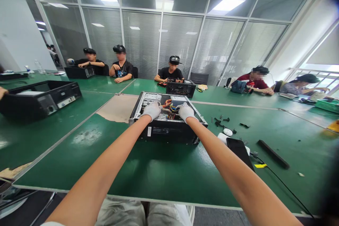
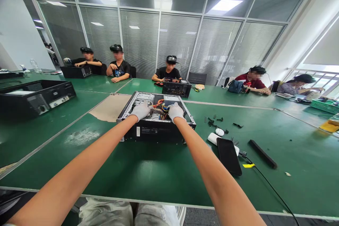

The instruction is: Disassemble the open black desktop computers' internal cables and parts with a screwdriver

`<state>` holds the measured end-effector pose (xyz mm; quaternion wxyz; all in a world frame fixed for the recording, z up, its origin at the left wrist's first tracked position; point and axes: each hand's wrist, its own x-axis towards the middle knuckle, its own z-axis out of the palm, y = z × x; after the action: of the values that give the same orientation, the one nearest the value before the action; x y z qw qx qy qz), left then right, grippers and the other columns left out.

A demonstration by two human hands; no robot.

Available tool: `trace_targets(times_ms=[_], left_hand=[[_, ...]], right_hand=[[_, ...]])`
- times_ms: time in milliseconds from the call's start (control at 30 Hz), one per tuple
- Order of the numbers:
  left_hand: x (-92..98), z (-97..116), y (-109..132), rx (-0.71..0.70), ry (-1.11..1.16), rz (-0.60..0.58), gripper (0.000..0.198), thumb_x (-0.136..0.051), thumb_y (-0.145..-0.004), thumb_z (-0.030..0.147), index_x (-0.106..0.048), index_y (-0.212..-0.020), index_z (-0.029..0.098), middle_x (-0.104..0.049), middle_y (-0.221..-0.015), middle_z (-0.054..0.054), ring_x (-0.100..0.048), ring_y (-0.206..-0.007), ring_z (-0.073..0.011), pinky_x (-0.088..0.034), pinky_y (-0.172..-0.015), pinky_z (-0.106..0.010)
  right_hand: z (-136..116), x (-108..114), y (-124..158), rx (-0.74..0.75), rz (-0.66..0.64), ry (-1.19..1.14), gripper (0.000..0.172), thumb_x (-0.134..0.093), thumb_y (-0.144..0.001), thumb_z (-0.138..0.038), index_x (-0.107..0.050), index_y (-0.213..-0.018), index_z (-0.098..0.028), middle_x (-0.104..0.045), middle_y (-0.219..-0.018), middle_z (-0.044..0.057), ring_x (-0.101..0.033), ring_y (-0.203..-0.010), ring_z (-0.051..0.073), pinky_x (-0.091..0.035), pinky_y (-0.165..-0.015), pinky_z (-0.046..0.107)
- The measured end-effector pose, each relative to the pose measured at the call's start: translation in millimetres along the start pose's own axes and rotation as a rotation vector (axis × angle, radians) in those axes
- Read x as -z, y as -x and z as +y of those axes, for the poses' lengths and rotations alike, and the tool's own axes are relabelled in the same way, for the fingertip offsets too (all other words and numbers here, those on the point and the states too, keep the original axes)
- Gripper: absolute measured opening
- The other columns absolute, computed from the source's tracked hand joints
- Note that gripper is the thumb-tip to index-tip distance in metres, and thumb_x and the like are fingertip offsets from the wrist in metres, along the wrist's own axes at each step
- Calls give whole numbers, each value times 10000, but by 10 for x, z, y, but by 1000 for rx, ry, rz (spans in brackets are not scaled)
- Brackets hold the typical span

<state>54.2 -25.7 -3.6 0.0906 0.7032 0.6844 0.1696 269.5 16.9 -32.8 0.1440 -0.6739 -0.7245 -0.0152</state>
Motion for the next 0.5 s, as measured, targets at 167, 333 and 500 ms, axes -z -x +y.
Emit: trace_targets(times_ms=[167, 333, 500], left_hand=[[-15, -8, -34, 13, 4, -12, 585, -416, -997, 578, -500, -1341, 113, -693, -1208, -248, -633, -1232, -332, -472, -982, -385], [-39, -28, -40, -15, 22, -13, 575, -425, -985, 586, -511, -1322, 128, -643, -1308, -251, -616, -1252, -346, -472, -1000, -412], [-38, -31, -21, -22, 17, -16, 545, -431, -986, 572, -516, -1300, 135, -633, -1330, -243, -617, -1248, -343, -480, -992, -404]], right_hand=[[-7, -20, -45, -66, -86, 63, 401, -598, -859, -176, -739, -1225, -260, -540, -1354, 192, -635, -1158, 357, -529, -932, 463], [-30, -52, -94, -117, -209, 101, 477, -649, -824, -194, -680, -1293, -112, -565, -1324, 259, -598, -1226, 411, -529, -952, 528], [-28, -73, -77, -39, -216, 82, 463, -657, -829, -187, -673, -1286, -119, -568, -1338, 266, -615, -1208, 393, -520, -962, 493]])
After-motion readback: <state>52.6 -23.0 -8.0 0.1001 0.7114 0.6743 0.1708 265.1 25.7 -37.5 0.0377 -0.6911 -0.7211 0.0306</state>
